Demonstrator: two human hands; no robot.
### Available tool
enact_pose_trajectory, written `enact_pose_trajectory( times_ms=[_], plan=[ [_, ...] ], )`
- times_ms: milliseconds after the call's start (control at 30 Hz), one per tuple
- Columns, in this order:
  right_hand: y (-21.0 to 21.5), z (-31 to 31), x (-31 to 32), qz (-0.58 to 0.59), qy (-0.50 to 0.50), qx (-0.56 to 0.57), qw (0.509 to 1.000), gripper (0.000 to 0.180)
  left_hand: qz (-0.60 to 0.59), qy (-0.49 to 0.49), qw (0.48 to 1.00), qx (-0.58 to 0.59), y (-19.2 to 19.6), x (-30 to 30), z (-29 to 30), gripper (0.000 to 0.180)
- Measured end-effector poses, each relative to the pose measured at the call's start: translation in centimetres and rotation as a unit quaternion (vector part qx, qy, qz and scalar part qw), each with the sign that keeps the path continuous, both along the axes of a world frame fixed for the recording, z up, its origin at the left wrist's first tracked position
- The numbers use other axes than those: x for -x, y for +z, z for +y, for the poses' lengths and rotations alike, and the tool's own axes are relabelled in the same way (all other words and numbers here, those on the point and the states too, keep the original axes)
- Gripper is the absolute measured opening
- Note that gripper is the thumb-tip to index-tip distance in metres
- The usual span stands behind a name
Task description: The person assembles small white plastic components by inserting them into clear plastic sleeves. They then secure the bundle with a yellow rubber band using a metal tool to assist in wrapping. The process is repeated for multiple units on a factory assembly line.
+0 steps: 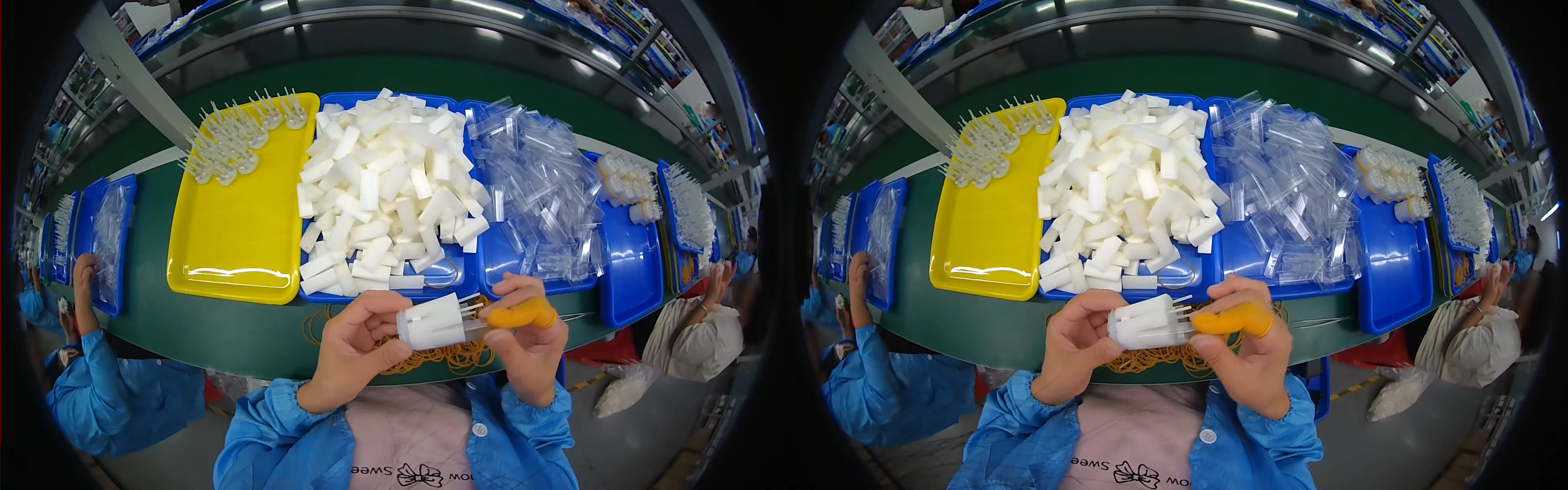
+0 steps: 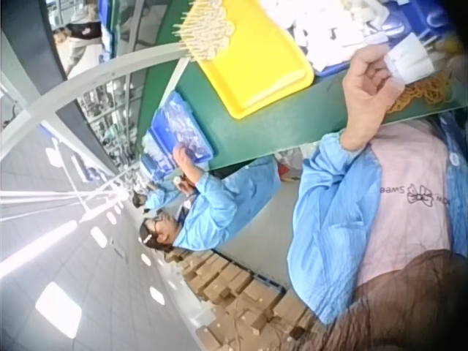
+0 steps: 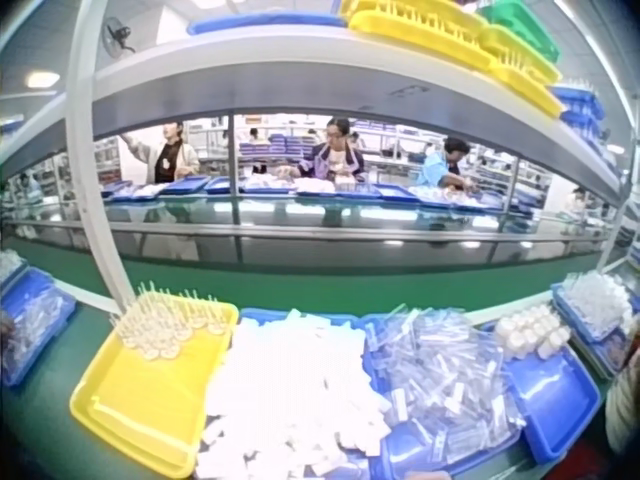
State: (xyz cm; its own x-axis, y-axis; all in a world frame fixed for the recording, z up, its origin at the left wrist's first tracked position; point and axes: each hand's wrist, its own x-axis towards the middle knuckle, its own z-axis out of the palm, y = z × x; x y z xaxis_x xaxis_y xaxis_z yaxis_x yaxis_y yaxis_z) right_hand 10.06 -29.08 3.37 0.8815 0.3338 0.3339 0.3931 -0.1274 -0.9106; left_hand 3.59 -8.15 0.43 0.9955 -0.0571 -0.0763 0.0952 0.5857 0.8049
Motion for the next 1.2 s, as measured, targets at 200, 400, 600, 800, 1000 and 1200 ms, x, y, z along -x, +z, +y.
enact_pose_trajectory(
  times_ms=[200,400,600,800,1000,1200],
  plan=[
    [-0.2,0.8,1.4,0.011,-0.019,-0.016,1.0,0.019,-0.068,0.008,0.996,-0.053,-0.5,0.5,-0.5,0.04],
    [-0.6,0.7,1.6,0.005,-0.016,-0.01,1.0,0.018,-0.052,0.004,0.997,-0.049,-0.5,0.6,-0.7,0.04],
    [0.9,0.1,-1.2,-0.049,0.016,0.07,0.996,0.017,0.007,0.009,1.0,-0.005,-0.5,0.2,-0.3,0.048],
    [-0.8,-0.6,-7.7,-0.212,-0.151,0.352,0.899,0.032,-0.006,0.027,1.0,0.006,-0.8,0.4,0.1,0.05],
    [-3.5,-0.2,-11.1,-0.322,-0.108,0.497,0.799,0.042,-0.001,0.029,1.0,0.01,-1.1,0.6,0.0,0.049],
    [-3.0,-1.5,-9.2,-0.265,-0.065,0.492,0.827,0.037,0.012,0.047,0.999,-0.004,-1.3,0.8,0.2,0.05]
  ],
)
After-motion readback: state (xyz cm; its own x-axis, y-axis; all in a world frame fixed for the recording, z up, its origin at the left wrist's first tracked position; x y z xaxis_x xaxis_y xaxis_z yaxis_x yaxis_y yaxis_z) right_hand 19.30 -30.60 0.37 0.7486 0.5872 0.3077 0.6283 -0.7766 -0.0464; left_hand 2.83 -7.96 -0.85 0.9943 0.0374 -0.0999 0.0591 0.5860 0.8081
